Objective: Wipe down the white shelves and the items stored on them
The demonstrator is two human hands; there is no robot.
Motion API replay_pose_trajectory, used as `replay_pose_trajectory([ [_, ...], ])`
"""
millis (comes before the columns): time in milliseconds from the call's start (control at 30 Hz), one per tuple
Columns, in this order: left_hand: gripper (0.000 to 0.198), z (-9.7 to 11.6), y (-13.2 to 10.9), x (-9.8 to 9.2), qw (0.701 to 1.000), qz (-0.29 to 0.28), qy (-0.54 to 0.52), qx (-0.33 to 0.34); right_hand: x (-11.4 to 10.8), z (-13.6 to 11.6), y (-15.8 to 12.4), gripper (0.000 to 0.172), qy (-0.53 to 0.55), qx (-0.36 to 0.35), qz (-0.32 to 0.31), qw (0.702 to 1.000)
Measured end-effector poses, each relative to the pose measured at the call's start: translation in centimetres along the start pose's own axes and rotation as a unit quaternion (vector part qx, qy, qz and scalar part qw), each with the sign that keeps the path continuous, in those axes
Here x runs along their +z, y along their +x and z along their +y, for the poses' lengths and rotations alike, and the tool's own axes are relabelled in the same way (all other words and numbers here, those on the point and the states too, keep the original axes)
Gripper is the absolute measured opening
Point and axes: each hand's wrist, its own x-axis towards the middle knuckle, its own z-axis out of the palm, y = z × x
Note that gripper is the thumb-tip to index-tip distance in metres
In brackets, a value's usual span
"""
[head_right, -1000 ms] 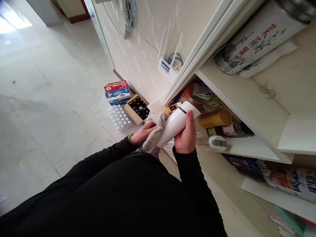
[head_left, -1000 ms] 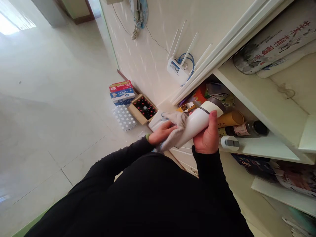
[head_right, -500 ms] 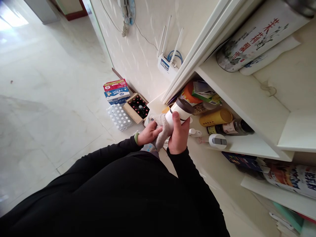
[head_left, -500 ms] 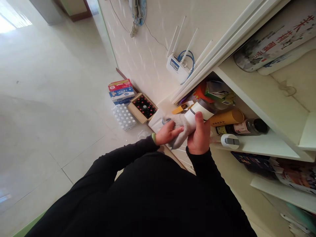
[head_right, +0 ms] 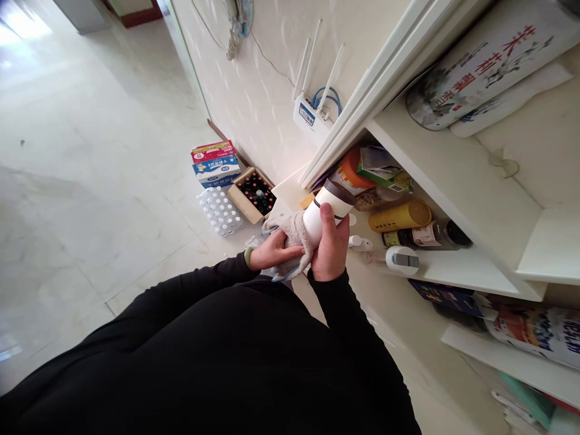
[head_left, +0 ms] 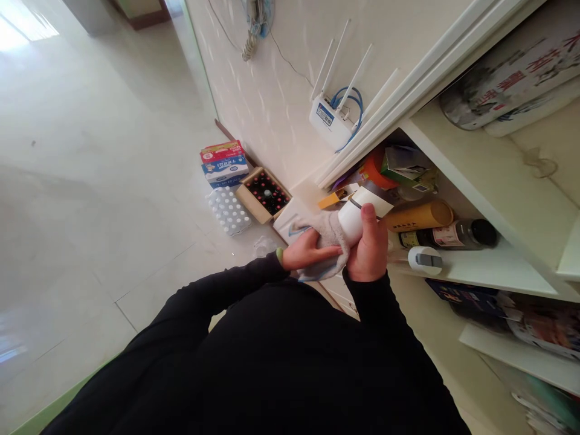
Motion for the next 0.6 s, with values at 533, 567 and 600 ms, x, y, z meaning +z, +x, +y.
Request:
replay_pose_trajectory([
  [533,0.04,-1.0,2.7,-0.7,0.988,0.037,-0.145,-0.034,0.8,-0.7,-0.8,0.056,0.063,0.016,-0.027,0.997],
  [567,0.041,-1.2,2.6,-0.6,0.987,0.032,-0.157,-0.034,0.8,-0.8,-0.8,0.056,0.065,0.023,-0.027,0.997],
  [600,0.043,-1.3,2.4,-0.6,0.985,0.026,-0.168,-0.035,0.9,-0.9,-0.8,0.055,0.066,0.029,-0.024,0.997],
])
